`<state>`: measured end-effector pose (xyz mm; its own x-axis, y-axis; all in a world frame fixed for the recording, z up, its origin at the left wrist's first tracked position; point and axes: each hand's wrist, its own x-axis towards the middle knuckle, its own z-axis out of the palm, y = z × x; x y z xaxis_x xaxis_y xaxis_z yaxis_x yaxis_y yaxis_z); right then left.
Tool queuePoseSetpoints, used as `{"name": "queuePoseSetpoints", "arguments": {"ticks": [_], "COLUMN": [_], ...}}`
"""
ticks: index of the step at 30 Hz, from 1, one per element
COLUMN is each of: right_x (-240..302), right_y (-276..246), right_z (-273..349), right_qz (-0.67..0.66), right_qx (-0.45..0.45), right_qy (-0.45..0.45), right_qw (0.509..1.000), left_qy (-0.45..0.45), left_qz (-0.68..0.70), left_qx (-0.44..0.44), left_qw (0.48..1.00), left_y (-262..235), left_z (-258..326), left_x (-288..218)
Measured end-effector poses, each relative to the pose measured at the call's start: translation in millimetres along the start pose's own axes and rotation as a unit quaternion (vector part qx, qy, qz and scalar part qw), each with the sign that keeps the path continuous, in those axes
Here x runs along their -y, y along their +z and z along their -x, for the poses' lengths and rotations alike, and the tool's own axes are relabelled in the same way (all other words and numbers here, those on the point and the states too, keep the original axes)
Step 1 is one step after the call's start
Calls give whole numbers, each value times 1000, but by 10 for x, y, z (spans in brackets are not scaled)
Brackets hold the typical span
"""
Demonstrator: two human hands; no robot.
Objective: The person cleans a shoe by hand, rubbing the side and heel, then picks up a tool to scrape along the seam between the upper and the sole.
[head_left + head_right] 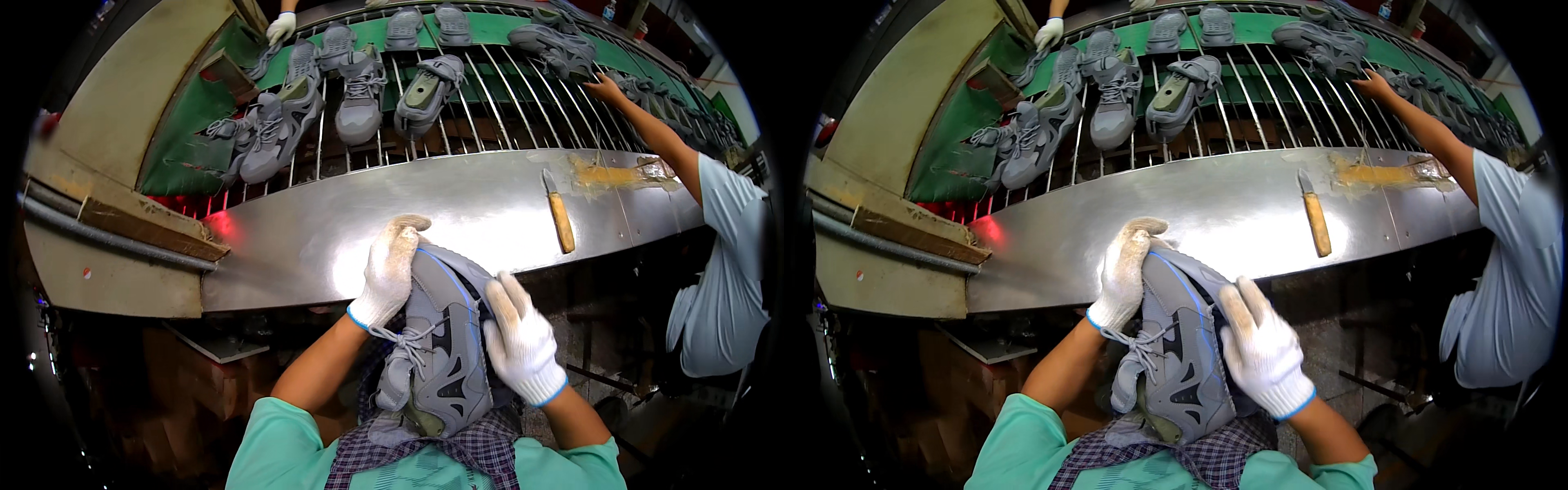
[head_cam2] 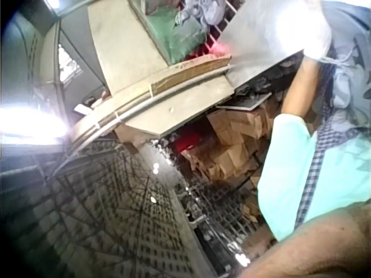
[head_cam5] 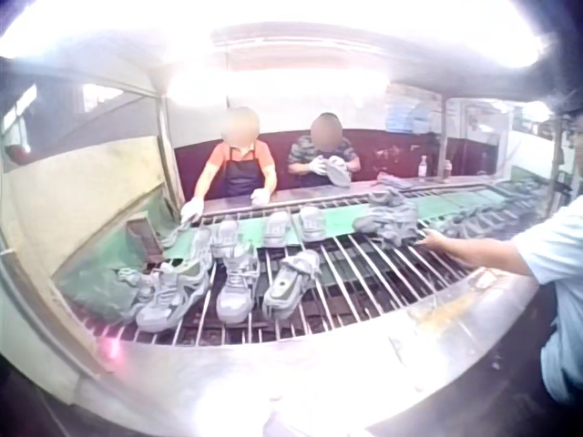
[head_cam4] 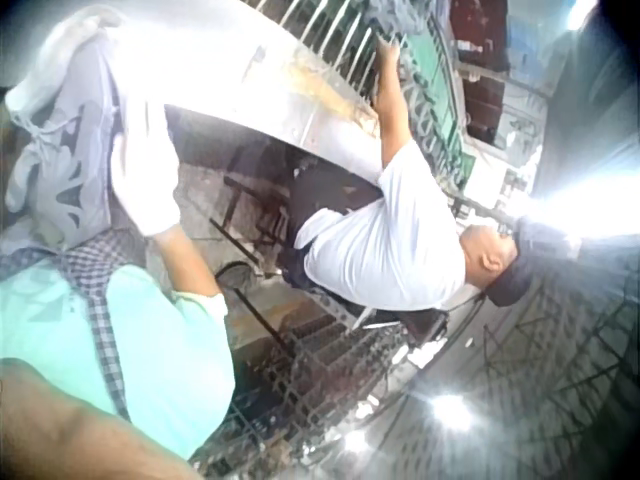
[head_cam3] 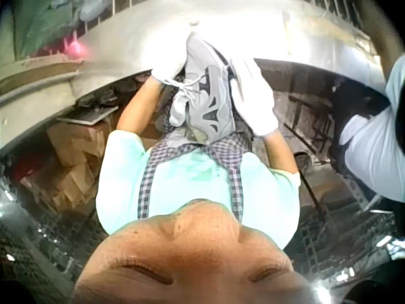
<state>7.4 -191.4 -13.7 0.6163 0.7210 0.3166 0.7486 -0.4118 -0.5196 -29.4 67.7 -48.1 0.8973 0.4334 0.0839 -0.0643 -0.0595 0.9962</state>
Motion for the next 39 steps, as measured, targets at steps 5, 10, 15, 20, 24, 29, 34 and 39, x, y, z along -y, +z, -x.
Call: {"name": "queuePoseSetpoints", "arguments": {"ticks": [5, 10, 15, 20, 24, 29, 34, 39], "right_x": [-140, -229, 28, 152, 36, 136, 189, 76], "right_y": [175, 149, -486, -405, -112, -108, -282, -213], "right_z": [-783, -1138, -715, -349, -403, -433, -438, -181], "right_qz": [-47, -197, -212, -115, -98, -99, -100, -137], "right_qx": [61, 161, 244, 208, 100, 32, 117, 47], "right_qy": [56, 50, 141, 121, 128, 72, 24, -53], "right_qw": [995, 966, 936, 964, 982, 992, 988, 988], "left_qy": [19, 93, -3, 138, 92, 63, 58, 49], "left_qz": [-63, -95, -68, -297, -392, -446, -448, -443], "left_qx": [3, -23, 81, 242, 253, 230, 210, 191], "left_qw": [998, 991, 994, 913, 879, 863, 867, 875], "left_y": [2, -34, -228, -51, 83, 144, 113, 126], "left_z": [-56, -114, -92, -380, -386, -412, -376, -331], "left_x": [-56, 43, -140, -759, -897, -890, -873, -867]}}
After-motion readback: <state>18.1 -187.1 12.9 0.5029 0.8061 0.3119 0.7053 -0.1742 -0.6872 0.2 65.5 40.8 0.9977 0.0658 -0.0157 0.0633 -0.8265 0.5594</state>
